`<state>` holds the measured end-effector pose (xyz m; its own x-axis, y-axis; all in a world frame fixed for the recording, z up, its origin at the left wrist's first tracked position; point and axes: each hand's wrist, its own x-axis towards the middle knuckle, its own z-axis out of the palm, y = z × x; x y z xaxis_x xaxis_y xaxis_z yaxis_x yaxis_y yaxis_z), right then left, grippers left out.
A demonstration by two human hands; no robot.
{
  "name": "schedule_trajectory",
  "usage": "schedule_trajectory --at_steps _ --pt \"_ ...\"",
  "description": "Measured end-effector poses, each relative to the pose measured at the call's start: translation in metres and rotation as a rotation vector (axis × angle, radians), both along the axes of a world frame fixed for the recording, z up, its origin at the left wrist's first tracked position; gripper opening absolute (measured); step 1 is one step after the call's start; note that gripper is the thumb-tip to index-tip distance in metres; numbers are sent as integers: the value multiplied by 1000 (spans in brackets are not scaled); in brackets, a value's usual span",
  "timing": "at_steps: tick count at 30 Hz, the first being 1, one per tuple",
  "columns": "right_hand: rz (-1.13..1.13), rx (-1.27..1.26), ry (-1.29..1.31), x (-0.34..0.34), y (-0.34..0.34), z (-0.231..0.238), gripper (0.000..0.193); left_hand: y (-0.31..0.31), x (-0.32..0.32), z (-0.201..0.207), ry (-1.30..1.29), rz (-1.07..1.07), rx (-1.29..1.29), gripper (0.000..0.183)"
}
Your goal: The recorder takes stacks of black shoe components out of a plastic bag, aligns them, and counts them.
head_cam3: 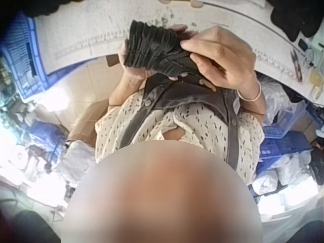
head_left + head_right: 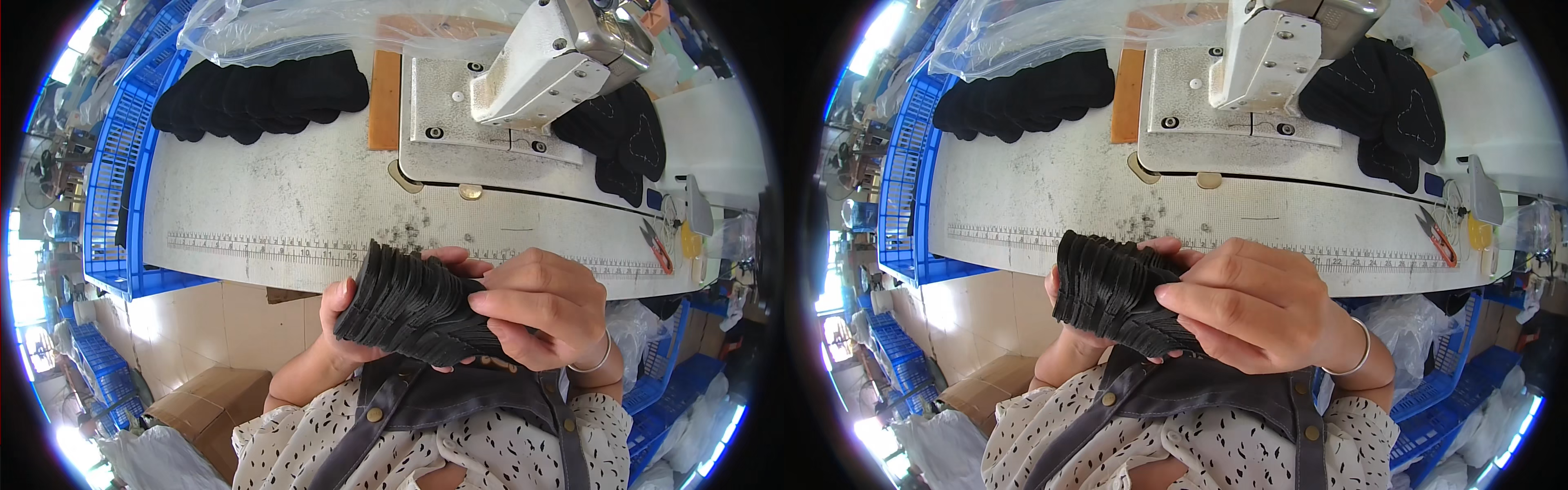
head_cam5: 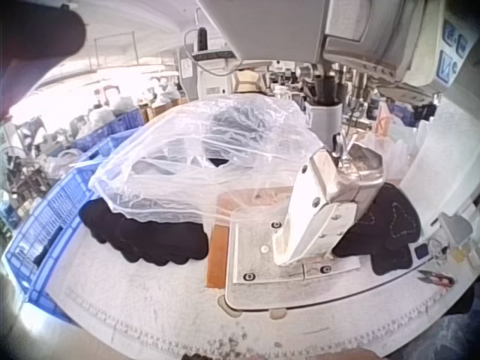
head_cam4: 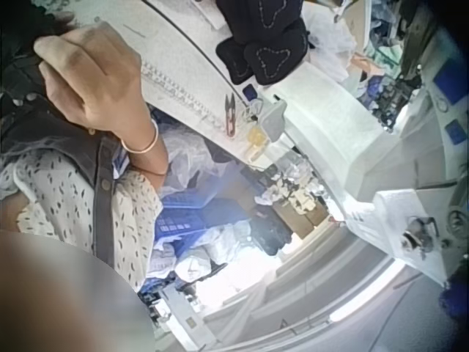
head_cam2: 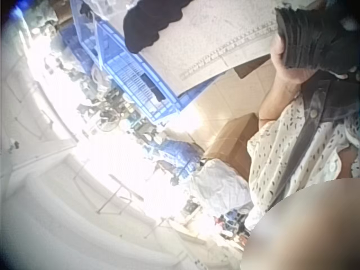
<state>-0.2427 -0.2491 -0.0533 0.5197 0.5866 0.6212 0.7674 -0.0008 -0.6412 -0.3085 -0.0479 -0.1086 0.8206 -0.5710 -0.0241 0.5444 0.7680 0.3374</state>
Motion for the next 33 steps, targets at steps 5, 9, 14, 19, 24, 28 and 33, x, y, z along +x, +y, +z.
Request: schedule_trajectory --at_steps 5,9,14,19,24,28,33 --pt "-2 -66 -48 2 -3 5 17 -1 1 5 6 30 119 110" --pt "12 -5 -55 5 1 5 13 0 0 8 36 32 154 111" --pt "120 34 129 8 0 7 19 -3 -3 7 87 49 132 109" --pt "31 18 128 3 1 7 32 -3 -4 5 90 20 140 108" --pt "24 -21 27 4 0 6 32 -3 -5 5 87 46 136 107" --pt "10 -29 9 3 0 5 28 -3 -4 2 52 30 128 108" --pt "19 -8 19 3 1 4 20 -2 -4 1 54 20 102 108"
